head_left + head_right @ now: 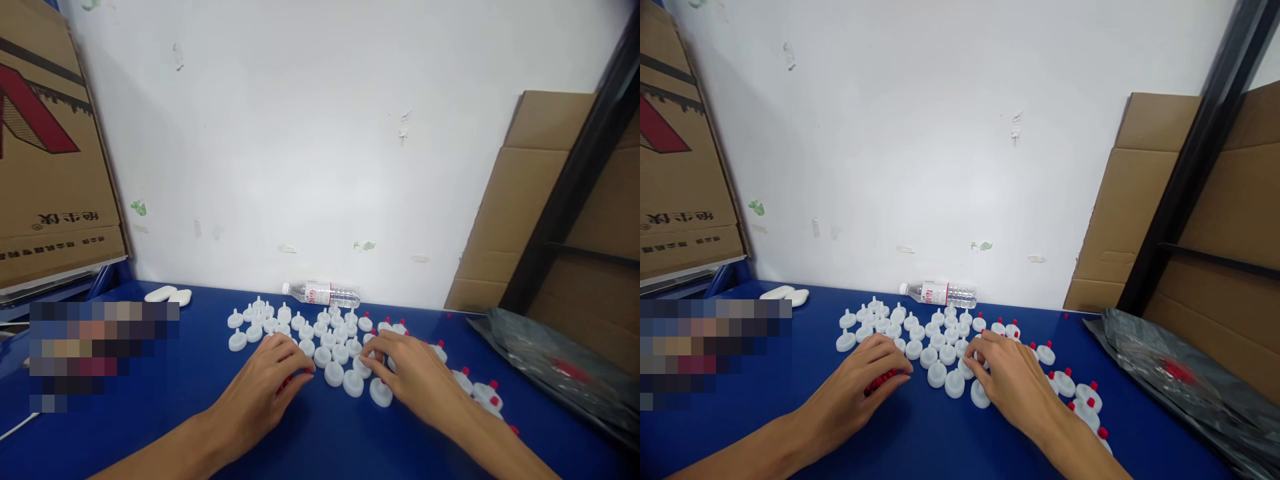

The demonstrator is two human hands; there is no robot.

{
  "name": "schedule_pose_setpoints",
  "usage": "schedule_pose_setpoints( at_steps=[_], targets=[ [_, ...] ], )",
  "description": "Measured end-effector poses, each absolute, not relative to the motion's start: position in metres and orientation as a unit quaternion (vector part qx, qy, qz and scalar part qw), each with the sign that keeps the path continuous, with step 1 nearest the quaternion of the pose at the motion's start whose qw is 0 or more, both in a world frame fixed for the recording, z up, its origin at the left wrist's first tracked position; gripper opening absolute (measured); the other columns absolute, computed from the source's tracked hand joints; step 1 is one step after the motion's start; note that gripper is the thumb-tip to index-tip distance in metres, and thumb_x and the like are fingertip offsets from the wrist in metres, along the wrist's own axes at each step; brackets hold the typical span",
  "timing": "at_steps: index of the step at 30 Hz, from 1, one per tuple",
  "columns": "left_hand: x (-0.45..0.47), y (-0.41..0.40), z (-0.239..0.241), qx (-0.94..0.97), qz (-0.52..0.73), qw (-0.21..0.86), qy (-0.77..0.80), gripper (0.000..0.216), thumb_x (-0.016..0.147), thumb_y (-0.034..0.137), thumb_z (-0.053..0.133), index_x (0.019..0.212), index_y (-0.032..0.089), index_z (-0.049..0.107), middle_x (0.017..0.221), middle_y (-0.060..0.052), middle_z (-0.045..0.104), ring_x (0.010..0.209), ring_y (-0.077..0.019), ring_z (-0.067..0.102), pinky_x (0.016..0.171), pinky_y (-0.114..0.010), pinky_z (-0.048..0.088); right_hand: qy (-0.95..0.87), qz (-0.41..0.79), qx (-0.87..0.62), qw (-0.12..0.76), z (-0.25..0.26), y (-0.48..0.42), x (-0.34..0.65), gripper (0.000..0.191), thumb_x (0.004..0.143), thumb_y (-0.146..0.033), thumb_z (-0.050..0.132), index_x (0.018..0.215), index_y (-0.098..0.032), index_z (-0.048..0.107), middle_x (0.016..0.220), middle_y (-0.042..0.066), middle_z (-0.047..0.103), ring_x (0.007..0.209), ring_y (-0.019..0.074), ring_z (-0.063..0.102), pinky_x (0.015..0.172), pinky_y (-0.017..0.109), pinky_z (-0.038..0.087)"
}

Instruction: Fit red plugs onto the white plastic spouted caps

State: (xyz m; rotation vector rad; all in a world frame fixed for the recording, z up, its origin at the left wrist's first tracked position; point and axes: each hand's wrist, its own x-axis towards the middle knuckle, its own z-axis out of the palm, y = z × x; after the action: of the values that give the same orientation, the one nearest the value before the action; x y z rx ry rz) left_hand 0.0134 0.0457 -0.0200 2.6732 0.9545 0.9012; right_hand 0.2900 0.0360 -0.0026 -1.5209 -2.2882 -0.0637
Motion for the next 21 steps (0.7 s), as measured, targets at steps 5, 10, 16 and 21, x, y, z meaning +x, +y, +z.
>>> schedule_pose_setpoints(
  at_steps=[5,10,16,21],
  targets=[
    [0.013,0.044,-0.019,0.892,0.323,0.084,0.306,0.013,0.101,0.015,0.056,0.103,0.024,0.065,0.100,-0.002,0.067,0.096,-0.0202,0.056,0.086,-0.035,0.048,-0.816,-0.072,-0.515,0.252,-0.002,0.034,0.289,0.019,0.105,-0.033,0.042,0.102,-0.026,0.059,0.101,0.002,0.070,0.059,0.0158,0.064,0.055,0.030,0.045],
    [0.014,0.042,-0.018,0.888,0.351,0.075,0.288,0.012,0.100,0.017,0.057,0.105,0.023,0.066,0.097,-0.002,0.068,0.093,-0.0186,0.058,0.084,-0.032,0.049,-0.816,0.012,-0.470,0.337,-0.004,0.025,0.280,0.016,0.106,-0.035,0.037,0.106,-0.023,0.047,0.108,0.008,0.072,0.073,0.0164,0.071,0.063,0.028,0.054],
    [0.016,0.038,-0.016,0.890,0.380,0.057,0.246,0.009,0.102,0.020,0.056,0.101,0.021,0.065,0.088,-0.002,0.066,0.084,-0.0172,0.057,0.077,-0.029,0.048,-0.870,0.042,-0.384,0.308,-0.007,0.011,0.265,0.013,0.104,-0.026,0.046,0.116,-0.026,0.052,0.111,0.006,0.066,0.100,0.0190,0.067,0.085,0.032,0.055],
    [0.016,0.036,-0.019,0.897,0.396,0.043,0.189,0.011,0.102,0.015,0.056,0.107,0.022,0.063,0.093,-0.002,0.071,0.090,-0.0171,0.065,0.086,-0.031,0.048,-0.892,0.042,-0.350,0.285,-0.008,0.006,0.256,0.010,0.103,-0.022,0.052,0.113,-0.026,0.054,0.109,0.004,0.066,0.100,0.0181,0.066,0.085,0.029,0.054]
  ],
)
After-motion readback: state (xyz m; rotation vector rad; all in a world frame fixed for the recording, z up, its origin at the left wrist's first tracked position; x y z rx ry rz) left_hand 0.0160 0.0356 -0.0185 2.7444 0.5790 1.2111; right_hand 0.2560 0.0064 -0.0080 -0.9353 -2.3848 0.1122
